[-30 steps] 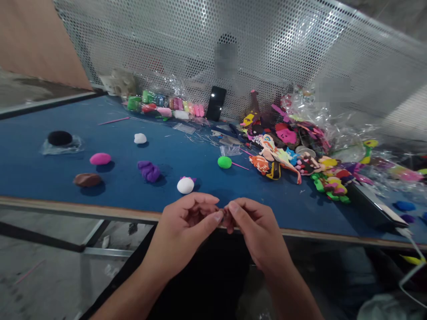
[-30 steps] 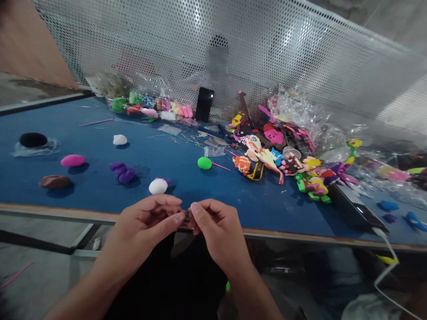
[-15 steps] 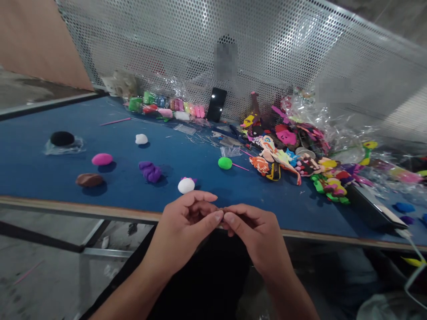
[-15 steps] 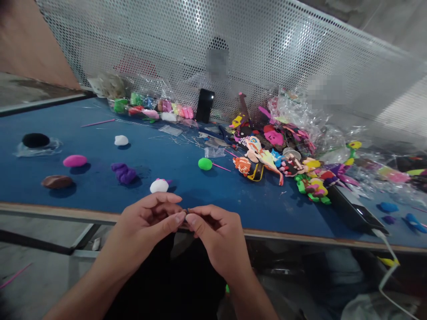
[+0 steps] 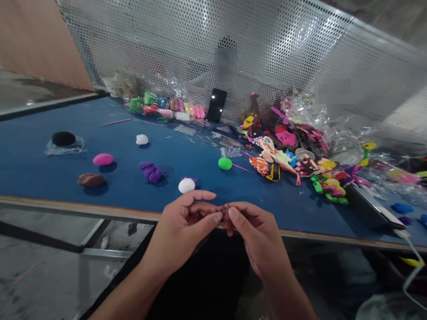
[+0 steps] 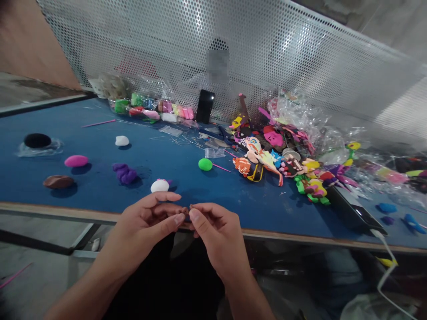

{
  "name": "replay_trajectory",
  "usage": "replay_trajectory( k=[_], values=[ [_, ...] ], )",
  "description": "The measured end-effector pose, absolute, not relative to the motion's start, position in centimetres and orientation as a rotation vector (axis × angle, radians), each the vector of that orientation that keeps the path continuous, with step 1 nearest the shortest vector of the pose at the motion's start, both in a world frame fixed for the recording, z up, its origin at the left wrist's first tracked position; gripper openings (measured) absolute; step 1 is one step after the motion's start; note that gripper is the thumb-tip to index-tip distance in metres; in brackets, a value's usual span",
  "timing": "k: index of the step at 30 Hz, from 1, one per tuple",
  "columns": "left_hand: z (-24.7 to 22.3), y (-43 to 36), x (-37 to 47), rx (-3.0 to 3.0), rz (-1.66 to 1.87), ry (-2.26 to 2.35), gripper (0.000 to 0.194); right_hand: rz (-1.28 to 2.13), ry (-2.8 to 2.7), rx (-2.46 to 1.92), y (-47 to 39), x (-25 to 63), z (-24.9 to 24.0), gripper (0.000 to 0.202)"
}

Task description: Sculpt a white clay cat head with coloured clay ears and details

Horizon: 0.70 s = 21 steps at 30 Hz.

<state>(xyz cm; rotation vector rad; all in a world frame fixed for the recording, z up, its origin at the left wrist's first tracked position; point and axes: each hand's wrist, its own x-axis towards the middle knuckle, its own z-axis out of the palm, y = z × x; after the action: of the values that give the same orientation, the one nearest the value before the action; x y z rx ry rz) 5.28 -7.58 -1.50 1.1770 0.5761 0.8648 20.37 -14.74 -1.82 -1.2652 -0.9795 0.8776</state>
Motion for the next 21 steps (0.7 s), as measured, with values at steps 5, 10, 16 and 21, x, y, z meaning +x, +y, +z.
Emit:
replay_trajectory(
  k=[5, 10, 16, 21],
  values=[
    [-1.5, -7.4, 5.3, 1.187, 0.850, 0.597, 0.031, 0.882, -1.089, -1.313, -14.8, 20.2, -0.9, 0.017],
    [-1.4, -8.0, 4.5, 1.275, 0.855, 0.672, 0.030, 0.861, -1.074, -1.257, -14.7, 20.0, -1.1, 0.006],
    [-1.2, -6.8, 1.0, 1.950, 1.148, 1.040, 0.027, 0.966, -0.953, -1.137, -14.5, 19.7, -1.8, 0.008],
    [-1.2, -4.2, 1.6, 2.413, 1.147, 1.254, 0.048, 1.051, -0.882, -1.052, -14.0, 19.1, -1.6, 0.009]
  ],
)
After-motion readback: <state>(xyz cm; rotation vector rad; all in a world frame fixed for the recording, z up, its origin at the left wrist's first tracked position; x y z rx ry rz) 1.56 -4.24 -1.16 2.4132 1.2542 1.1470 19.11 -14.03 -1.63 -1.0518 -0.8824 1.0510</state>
